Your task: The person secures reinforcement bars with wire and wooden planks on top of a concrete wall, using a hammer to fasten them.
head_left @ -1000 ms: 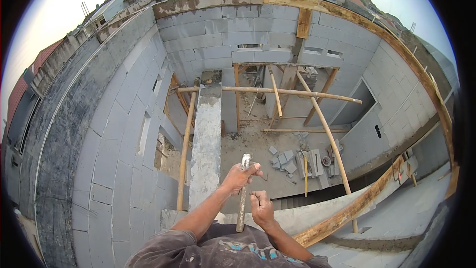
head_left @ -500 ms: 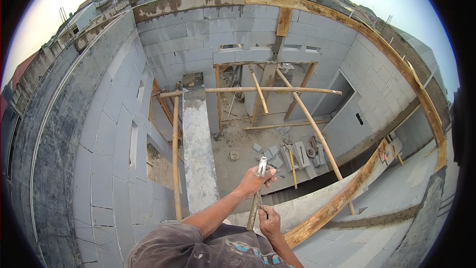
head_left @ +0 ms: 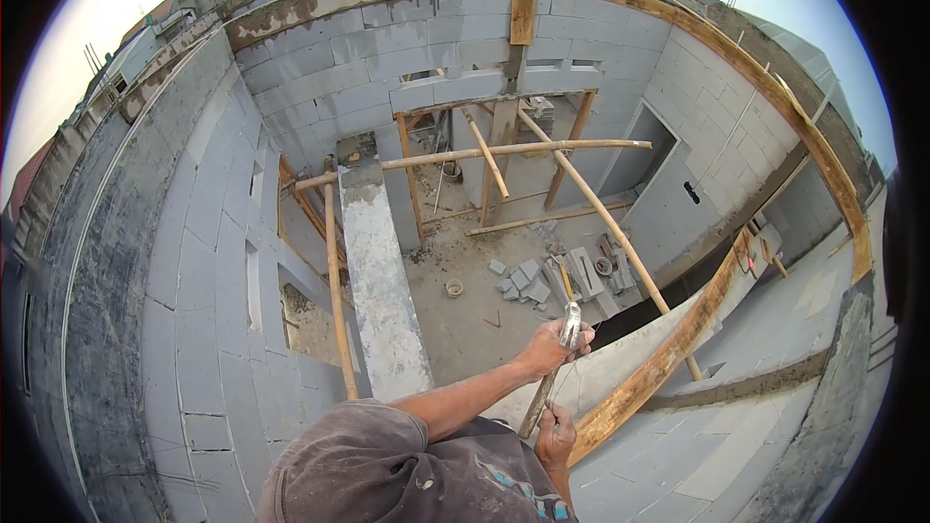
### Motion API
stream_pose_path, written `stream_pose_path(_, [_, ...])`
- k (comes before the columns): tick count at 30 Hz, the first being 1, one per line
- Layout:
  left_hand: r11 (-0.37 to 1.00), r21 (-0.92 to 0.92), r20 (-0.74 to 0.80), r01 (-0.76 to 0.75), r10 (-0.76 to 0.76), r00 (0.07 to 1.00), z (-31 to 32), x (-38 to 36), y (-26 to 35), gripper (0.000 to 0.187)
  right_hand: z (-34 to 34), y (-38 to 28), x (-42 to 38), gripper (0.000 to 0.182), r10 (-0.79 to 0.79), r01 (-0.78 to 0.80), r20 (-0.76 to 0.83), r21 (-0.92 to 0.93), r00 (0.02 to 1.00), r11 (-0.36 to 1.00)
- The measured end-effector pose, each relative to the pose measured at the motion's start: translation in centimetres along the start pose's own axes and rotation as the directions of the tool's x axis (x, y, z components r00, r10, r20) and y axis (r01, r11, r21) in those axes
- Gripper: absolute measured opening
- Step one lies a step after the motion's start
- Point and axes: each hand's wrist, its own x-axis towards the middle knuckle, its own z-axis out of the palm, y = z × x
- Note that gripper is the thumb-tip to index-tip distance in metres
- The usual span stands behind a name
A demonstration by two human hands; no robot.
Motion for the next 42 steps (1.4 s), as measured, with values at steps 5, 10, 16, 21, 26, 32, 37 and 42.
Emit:
stream_pose_path(5, [0.993,0.097,0.091,0.06,-0.069,0.993,5.9,4.6,-2.7,0.031,-5.3,2.5,0.8,0.024,-0.021,0.019,-0.05,-0.036,0.999,0.999])
stream_pose_path(10, [0.974,0.213,0.271,0.078,-0.136,0.953,12.3,7.7,-5.0,0.034,-11.9,5.9,2.6,0.044,0.322,-0.281,-0.055,0.362,0.945,0.889])
stream_pose_path(16, [0.867,0.492,0.429,0.076,-0.318,0.845,18.9,9.0,-9.7,0.032,-20.5,8.5,9.3,0.055,0.662,-0.218,-0.215,0.834,0.718,0.507])
stream_pose_path(21, [0.842,0.532,0.442,0.086,-0.363,0.82,21.8,9.1,-12.5,0.032,-26.4,10.1,13.3,0.043,0.745,-0.009,-0.362,0.897,0.561,0.443])
stream_pose_path(26, [0.822,0.562,0.412,0.093,-0.376,0.83,23.0,9.1,-13.3,0.033,-31.7,11.0,15.6,0.037,0.67,0.202,-0.551,0.825,0.497,0.528])
stream_pose_path(32, [0.882,0.459,0.294,0.107,-0.265,0.919,24.2,13.6,-14.3,0.034,-38.9,10.0,16.7,0.042,0.578,0.086,-0.604,0.728,0.548,0.68])
stream_pose_path(37, [0.962,0.252,0.103,0.107,-0.136,0.985,26.8,20.1,-14.3,0.027,-46.3,9.5,19.1,0.046,0.441,-0.014,-0.723,0.514,0.531,0.858])
stream_pose_path(42, [0.976,0.164,0.088,0.144,-0.16,0.983,30.1,28.6,-18.1,0.026,-55.7,10.4,23.6,0.037,0.2,-0.216,-0.87,0.111,0.45,0.97])
